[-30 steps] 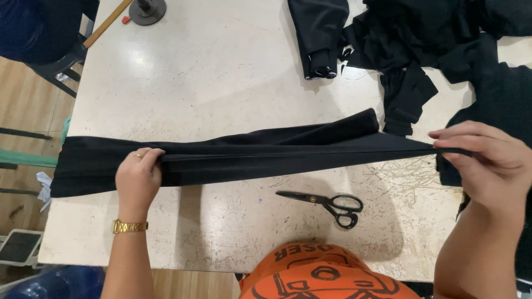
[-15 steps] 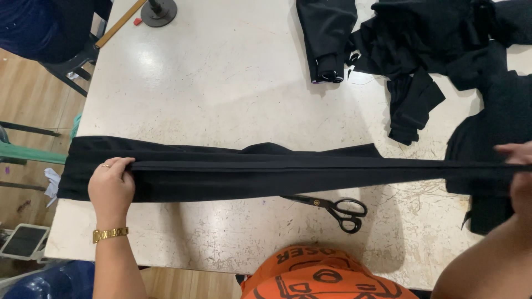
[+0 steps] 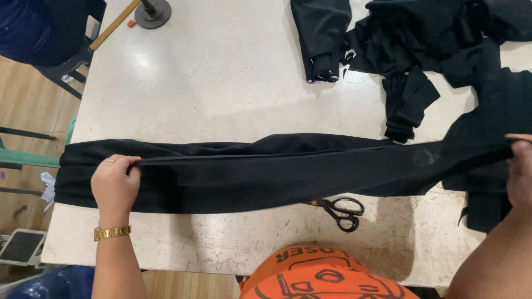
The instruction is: Cutting strips of black fabric using scissors on a work table and aligning the material for further cuts.
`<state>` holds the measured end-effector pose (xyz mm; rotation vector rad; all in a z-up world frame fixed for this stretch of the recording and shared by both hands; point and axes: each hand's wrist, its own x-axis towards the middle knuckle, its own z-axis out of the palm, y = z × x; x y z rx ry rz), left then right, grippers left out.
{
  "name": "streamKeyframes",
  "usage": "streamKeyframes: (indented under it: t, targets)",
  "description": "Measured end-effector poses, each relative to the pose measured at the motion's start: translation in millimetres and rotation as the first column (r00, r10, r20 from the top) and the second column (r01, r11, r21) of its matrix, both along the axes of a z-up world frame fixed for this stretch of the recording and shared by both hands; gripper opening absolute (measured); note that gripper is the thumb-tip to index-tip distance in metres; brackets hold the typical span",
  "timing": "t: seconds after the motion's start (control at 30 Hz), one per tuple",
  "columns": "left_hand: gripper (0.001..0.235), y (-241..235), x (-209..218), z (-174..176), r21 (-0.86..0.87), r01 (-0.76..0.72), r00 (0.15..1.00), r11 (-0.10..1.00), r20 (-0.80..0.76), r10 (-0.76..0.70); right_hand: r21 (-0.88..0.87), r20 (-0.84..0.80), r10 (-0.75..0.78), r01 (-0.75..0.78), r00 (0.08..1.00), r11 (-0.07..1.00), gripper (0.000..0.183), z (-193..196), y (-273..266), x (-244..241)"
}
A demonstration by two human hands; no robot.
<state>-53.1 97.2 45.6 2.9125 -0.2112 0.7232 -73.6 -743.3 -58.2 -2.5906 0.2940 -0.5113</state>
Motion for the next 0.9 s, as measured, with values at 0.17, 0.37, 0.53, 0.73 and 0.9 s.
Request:
streamKeyframes:
  t: [0.17,0.37,0.53,0.73,0.9]
  targets:
    - [0.005,2,-11,-22,0.056,-0.094,0.979,0.994,-0.177,0.102,0.332,0.112,0.225,-0.250,0.968,0.909,0.018,69,69,-2]
    - [0.005,7,-25,-14,-0.206,-0.163,0.955,0.965,-0.280,0.102,0.272,0.155,0.194,-0.231,0.969,0.934,0.023,76,68,14]
    - [0.017,42,-30,-38,-0.102,-0.102,0.966,0.990,-0.246,0.075,0.265,0.133,0.230,-0.258,0.964,0.929,0.023,85,72,31]
    - [0.024,111,-14,-51,0.077,-0.233,0.953,0.969,-0.179,0.243,0.256,0.104,0.274,-0.292,0.956,0.922,0.023,93,79,49]
    - [0.018,143,54,-24,0.147,-0.284,0.959,0.948,0.049,0.280,0.223,0.097,0.283,-0.298,0.954,0.928,0.024,89,78,48]
